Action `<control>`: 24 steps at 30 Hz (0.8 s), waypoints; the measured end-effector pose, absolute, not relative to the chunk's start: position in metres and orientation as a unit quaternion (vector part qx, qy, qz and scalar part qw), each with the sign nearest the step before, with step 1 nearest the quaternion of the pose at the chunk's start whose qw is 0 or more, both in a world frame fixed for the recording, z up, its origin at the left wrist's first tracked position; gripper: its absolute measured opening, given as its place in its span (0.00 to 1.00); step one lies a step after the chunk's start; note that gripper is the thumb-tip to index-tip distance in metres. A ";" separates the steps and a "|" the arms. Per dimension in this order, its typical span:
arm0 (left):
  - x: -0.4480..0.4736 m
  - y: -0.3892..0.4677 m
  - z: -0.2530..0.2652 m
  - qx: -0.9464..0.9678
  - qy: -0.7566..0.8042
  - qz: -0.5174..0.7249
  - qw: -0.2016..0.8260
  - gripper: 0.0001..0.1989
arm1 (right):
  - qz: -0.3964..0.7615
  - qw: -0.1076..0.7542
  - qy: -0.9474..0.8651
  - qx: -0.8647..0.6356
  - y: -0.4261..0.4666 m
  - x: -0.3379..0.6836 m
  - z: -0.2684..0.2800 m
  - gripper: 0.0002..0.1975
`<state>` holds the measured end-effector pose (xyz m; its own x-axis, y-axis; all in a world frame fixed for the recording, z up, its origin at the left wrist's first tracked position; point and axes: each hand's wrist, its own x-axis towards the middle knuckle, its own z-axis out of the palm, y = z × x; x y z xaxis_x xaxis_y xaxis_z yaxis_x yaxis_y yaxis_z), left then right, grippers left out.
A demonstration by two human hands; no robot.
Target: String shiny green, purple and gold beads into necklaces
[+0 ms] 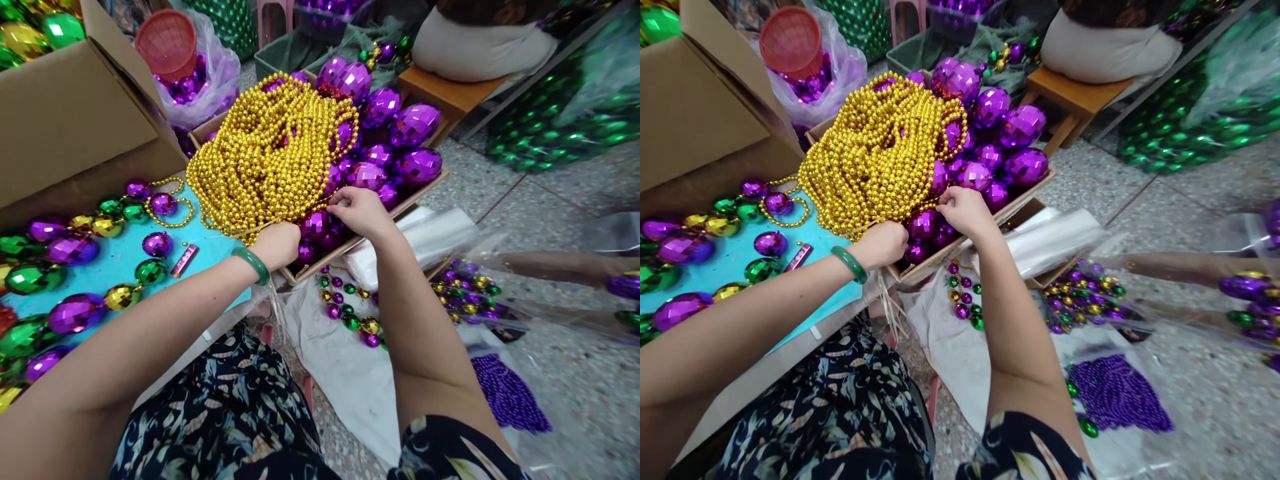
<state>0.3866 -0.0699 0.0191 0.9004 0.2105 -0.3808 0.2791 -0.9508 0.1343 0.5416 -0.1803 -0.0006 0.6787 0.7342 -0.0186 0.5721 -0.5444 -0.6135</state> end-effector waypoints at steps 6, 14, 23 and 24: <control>0.387 -0.068 0.016 0.974 0.114 -0.169 0.101 0.13 | 0.139 0.273 -0.375 -0.875 -0.179 0.541 -0.001 0.09; 0.386 -0.072 0.017 0.975 0.121 -0.151 0.107 0.10 | 0.131 0.279 -0.366 -0.878 -0.179 0.542 -0.004 0.10; 0.385 -0.074 0.020 0.980 0.091 -0.151 0.087 0.14 | 0.132 0.320 -0.360 -0.866 -0.180 0.543 -0.004 0.09; 0.385 -0.074 0.020 0.981 0.085 -0.151 0.089 0.14 | 0.132 0.321 -0.361 -0.865 -0.180 0.543 -0.004 0.09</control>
<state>0.3853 -0.0738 0.0201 0.9396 0.1408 -0.3121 0.1945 -0.9697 0.1480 0.5431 -0.1798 -0.0042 0.7045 0.7097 0.0037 0.5401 -0.5329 -0.6514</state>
